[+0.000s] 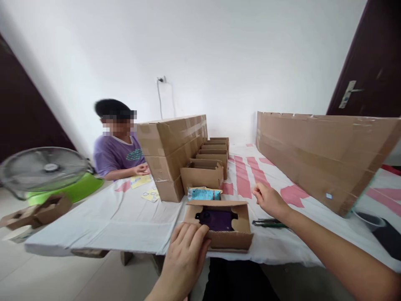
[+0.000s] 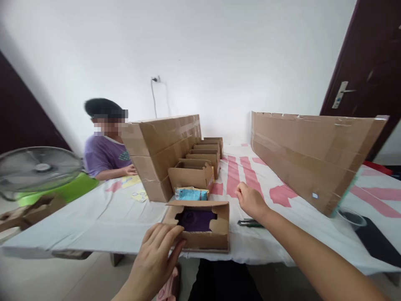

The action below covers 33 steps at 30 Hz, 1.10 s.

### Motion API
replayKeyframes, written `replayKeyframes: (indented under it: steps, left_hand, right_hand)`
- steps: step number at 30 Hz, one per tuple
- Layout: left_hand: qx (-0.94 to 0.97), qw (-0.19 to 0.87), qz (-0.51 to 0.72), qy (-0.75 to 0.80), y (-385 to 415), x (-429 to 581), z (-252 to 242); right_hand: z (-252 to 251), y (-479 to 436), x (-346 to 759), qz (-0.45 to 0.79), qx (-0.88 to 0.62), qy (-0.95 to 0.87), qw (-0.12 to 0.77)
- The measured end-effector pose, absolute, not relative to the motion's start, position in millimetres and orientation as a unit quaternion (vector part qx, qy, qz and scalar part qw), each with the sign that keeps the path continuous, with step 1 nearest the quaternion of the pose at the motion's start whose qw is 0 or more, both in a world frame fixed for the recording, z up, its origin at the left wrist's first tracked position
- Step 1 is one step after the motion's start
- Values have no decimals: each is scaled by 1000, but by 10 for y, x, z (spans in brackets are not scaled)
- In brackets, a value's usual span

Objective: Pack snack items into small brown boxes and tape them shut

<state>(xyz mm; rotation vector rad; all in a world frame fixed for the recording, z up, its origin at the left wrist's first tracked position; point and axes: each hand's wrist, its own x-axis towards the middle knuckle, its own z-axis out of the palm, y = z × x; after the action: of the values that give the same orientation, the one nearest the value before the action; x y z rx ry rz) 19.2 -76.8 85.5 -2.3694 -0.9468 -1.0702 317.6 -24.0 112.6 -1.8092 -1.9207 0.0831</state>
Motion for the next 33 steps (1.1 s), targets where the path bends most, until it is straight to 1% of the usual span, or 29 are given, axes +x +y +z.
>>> replayKeyframes:
  steps: [4,7,11,15,19,22,24,27,29,31,33]
  left_hand:
    - [-832,227,-375,-339,-702,234,832]
    - [-824,241,-384,-338,-647,290,817]
    - [-821,235,-390,-344,-611,328,822]
    - [-827,234,-391,-329,-605,322,873]
    - [-835,238,-388,-309,-654,280,917]
    - [-859,209,-361,-295,-720,214,934]
    - [-880,179,-326,-295,-748,170,980]
    - [-912,130,-244,-304,-726,148,1168]
    - [-939,72,-148,-302,-664,180,1357]
    - [-959,3,-35,-281,-586,241,1542]
    - [-963,-20,53,-265,-519,310,1677]
  right_hand:
    - [895,-679,3781,27,-645,-717,264]
    - [717,-1053,4078,39,-653,-728,204]
    - [435,-1377,4193,121,-670,-725,105]
    - [220,-1474,4166,162,-685,-706,81]
    - [226,-1464,4200,199,-685,-698,61]
    - [420,-1410,4185,217,-689,-691,27]
    - [637,-1353,4088,192,-690,-696,53]
    - [1022,-1239,3790,146,-642,-731,179]
    - [1244,-1137,3519,143,-561,-776,251]
    - [1389,-1014,3231,162,-452,-831,281]
    - [1447,-884,2968,185,-359,-875,266]
